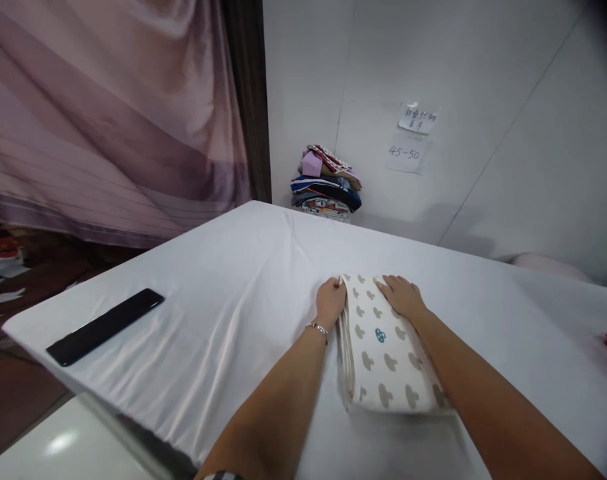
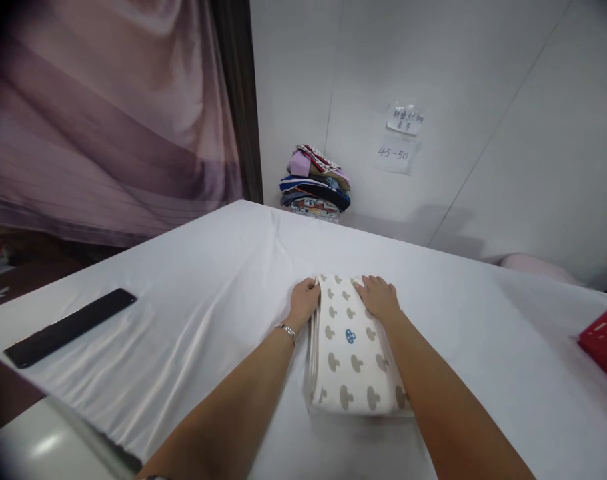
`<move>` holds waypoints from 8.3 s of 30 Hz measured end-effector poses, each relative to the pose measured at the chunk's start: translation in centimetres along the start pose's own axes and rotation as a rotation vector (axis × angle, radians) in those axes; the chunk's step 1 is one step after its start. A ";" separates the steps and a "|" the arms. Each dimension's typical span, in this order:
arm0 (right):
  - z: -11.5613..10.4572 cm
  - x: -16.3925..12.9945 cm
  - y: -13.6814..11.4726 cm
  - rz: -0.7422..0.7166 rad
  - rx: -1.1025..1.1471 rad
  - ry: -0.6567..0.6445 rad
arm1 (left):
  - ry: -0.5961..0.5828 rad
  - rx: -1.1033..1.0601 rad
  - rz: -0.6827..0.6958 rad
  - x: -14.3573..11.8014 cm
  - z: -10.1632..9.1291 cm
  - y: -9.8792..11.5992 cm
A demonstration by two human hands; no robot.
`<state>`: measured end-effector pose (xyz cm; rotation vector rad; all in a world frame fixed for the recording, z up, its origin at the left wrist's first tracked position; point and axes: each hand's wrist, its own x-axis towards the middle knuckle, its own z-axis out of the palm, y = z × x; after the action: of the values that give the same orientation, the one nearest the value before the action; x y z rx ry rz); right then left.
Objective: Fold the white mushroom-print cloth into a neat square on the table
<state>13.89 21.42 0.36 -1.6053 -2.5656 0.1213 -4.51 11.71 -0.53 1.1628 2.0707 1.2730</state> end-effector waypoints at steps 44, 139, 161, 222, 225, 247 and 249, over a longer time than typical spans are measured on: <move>-1.1 -13.8 -8.3 -0.214 0.360 -0.091 | -0.154 -0.213 -0.081 0.2 -1.9 0.4; 0.9 -18.9 -8.5 -0.396 0.412 0.371 | -0.337 0.185 0.049 -12.3 -4.1 -0.6; 0.5 -17.8 -9.0 -0.273 0.427 0.412 | -0.242 0.274 -0.001 -10.9 -3.4 0.8; 0.1 -6.1 -9.0 -0.283 0.177 0.163 | -0.111 0.369 0.001 -3.8 -1.5 0.5; 0.6 -6.2 -9.1 -0.275 0.155 0.159 | -0.113 0.356 -0.028 -3.3 -1.5 0.5; 0.8 -3.2 -9.5 -0.305 0.174 0.135 | -0.110 0.247 -0.075 -1.1 -1.5 0.6; 1.0 -3.2 -9.6 -0.292 0.175 0.132 | -0.103 0.188 -0.078 -0.7 -1.4 0.4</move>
<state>6.59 14.37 0.43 -1.1276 -2.5706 0.1995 -4.95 10.50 0.51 1.1883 2.1725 0.9785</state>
